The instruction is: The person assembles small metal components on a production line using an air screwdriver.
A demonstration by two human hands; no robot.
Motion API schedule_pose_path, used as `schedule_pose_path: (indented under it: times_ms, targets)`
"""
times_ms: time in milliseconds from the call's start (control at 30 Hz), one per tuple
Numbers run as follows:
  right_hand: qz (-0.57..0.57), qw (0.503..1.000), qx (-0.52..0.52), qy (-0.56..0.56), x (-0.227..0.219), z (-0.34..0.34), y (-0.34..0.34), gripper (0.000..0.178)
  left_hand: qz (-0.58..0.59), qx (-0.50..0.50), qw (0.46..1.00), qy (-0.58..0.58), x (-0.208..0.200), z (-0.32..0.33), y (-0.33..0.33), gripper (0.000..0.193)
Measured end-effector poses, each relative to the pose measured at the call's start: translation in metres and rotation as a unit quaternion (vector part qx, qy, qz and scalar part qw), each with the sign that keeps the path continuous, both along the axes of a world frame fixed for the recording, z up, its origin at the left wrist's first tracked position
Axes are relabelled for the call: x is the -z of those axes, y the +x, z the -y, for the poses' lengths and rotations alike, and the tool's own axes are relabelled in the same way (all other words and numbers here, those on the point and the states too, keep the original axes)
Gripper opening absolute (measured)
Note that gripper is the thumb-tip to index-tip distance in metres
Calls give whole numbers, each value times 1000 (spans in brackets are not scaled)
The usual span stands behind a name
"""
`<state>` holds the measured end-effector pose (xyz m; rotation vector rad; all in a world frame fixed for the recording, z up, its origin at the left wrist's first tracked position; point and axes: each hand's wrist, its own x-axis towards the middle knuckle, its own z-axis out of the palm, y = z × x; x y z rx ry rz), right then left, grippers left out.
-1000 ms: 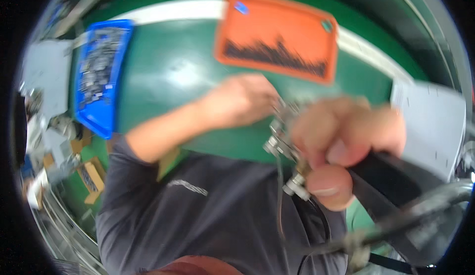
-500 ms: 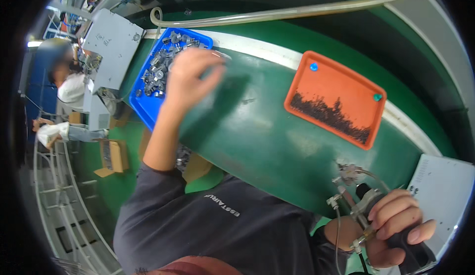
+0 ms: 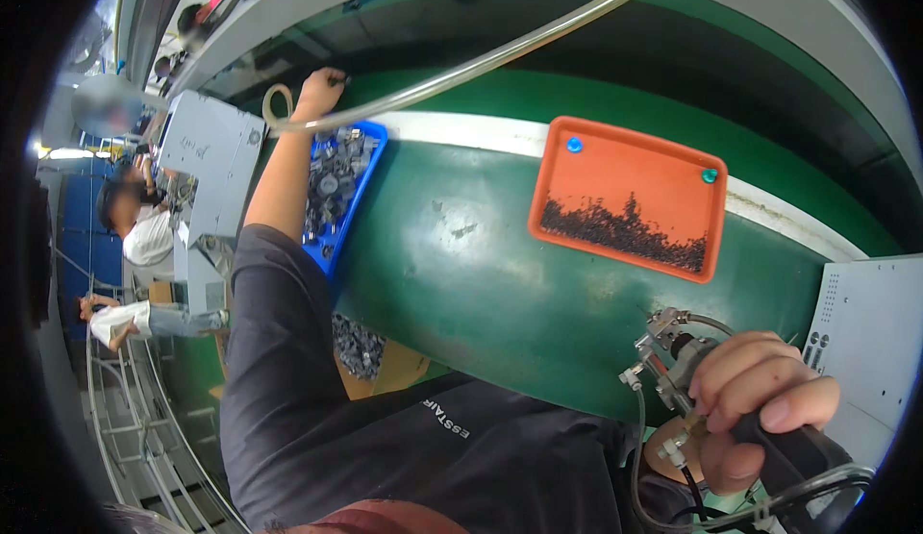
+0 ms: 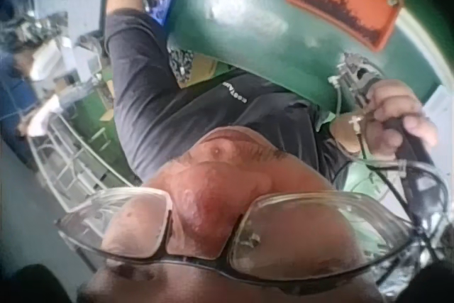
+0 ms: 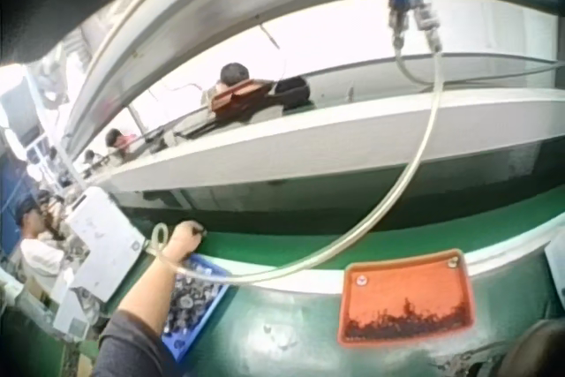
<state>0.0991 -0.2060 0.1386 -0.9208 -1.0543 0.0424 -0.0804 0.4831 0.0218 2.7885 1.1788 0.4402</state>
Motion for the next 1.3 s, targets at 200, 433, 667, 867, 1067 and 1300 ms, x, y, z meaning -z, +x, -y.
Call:
schedule_pose_path:
  times_ms: [200, 433, 667, 867, 1067, 1300]
  targets:
    - [4, 999, 25, -30, -1, -2, 3, 35, 0, -4, 1000, -23, 8, 11, 20, 21]
    - [21, 999, -38, -3, 1, 13, 13, 36, 30, 55, 998, -28, -18, 49, 9, 24]
    - [16, 998, -47, -37, -8, 17, 12, 43, 150, 344, 926, -48, -75, 286, 66, 15]
    - [15, 988, -128, -86, -10, 26, 27, 49, 147, 524, 812, -210, -41, 464, 68, 16]
    - [7, 983, -145, -111, -10, 26, 23, 50, 135, 542, 806, -198, 6, 494, 72, 12]
    - [27, 978, -156, -136, -9, 17, 19, 47, 179, 550, 792, -195, 15, 498, 74, 17]
